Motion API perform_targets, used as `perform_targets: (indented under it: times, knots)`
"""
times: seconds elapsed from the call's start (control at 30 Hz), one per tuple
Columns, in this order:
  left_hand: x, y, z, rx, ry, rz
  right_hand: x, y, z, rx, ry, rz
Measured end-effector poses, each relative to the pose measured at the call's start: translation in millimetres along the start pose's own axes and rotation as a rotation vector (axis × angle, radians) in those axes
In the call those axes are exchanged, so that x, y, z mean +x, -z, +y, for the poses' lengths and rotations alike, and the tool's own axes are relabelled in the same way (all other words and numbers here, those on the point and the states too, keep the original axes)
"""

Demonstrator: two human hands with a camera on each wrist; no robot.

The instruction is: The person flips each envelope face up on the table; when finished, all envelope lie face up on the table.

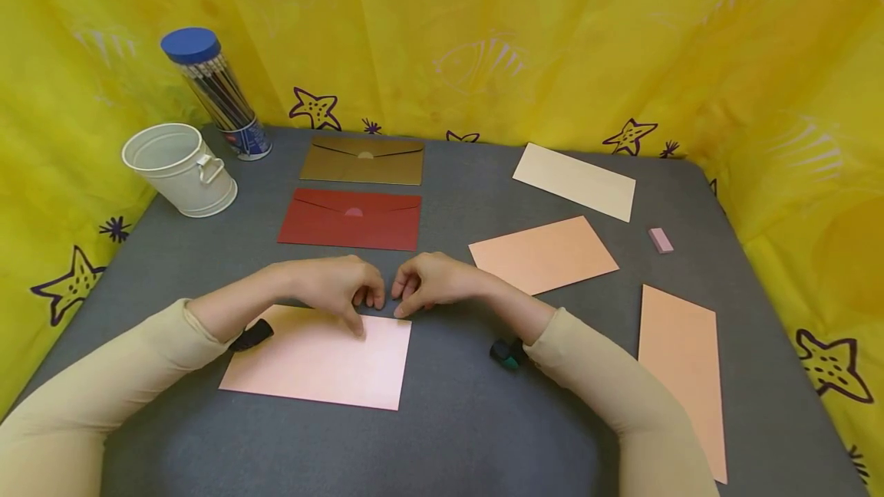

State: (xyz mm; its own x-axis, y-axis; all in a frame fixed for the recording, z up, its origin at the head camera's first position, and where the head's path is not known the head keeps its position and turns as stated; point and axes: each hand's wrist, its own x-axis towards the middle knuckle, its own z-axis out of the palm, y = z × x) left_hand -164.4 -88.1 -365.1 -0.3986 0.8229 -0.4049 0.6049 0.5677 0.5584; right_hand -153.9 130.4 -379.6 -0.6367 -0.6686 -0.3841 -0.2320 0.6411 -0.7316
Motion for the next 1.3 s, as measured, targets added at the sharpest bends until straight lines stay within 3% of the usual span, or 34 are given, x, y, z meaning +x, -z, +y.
perform_targets:
  times: [0.3,0.53,0.83,1.03,1.17,1.3]
  knots:
    - [8.3,-10.4,7.8,0.12,0.069,0.006,-6.7,-13,-4,-0.145,0.063,0.022]
    - [9.8,-12.1,10.0,0.141,0.098,0.01,-9.2,-21,-2,-0.256,0.128,0.049]
    - [11.0,-12.6,8.1,0.164,0.111,0.003,-12.0,-35,-10,-0.398,0.051,0.097]
    - [8.6,-9.0,4.6,0.081,0.06,0.003,-11.1,-30,-10,-0.228,0.014,0.066]
    - [6.2,-3.3,0.5,-0.009,0.033,0.035,-11.4,-21,-7,0.057,-0.058,0.009]
    - [4.3,2.6,-4.9,-0.034,0.036,0.09,-12.6,-12,-2,0.309,-0.094,-0.033]
